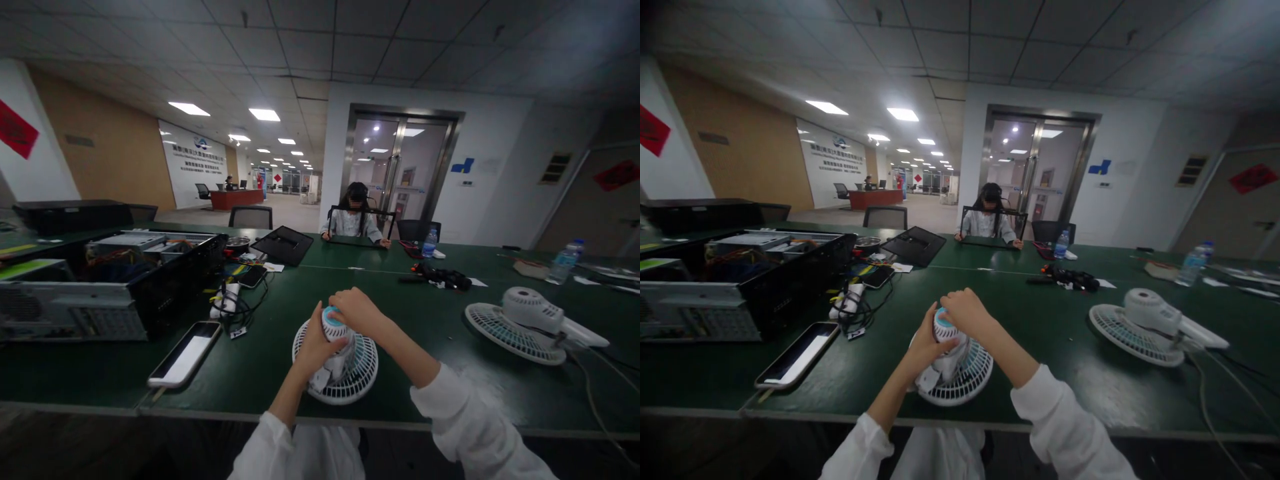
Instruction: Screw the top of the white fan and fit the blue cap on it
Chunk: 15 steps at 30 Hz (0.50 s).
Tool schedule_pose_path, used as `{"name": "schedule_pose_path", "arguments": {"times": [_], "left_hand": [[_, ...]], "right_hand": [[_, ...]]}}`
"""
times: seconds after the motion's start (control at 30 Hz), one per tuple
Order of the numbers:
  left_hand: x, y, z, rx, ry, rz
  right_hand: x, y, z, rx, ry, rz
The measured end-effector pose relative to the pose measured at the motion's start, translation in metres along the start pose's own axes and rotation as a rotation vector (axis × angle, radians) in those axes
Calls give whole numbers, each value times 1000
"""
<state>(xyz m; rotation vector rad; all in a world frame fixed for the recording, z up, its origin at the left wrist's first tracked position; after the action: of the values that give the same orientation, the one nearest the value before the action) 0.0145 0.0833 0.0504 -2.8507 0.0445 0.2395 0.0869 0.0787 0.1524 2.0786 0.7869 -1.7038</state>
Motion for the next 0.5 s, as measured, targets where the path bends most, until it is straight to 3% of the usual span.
{"name": "schedule_pose_path", "arguments": {"times": [0.13, 0.27, 0.33, 0.4, 0.5], "left_hand": [[6, 11, 2, 18, -30, -78], [11, 15, 3, 27, -59, -147], [12, 15, 3, 26, -85, -150], [11, 15, 4, 27, -113, -145], [11, 15, 6, 32, -144, -137]], "right_hand": [[7, 0, 8, 168, 24, -3], [13, 7, -1, 383, -52, 39], [10, 10, -7, 306, -165, 65], [2, 14, -10, 119, -257, 81], [-7, 18, -18, -53, -249, 115]]}}
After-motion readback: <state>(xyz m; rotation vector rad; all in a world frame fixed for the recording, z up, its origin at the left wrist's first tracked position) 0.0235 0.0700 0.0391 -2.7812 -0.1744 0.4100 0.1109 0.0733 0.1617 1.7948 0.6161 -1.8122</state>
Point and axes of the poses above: each hand's wrist, its own y-axis away from the middle knuckle, its own x-axis out of the palm, z = x × y, the point moved 7 cm from there along -y, towards the middle knuckle, and after that the axes turned 2 degrees about z, right-handed, at the moved point
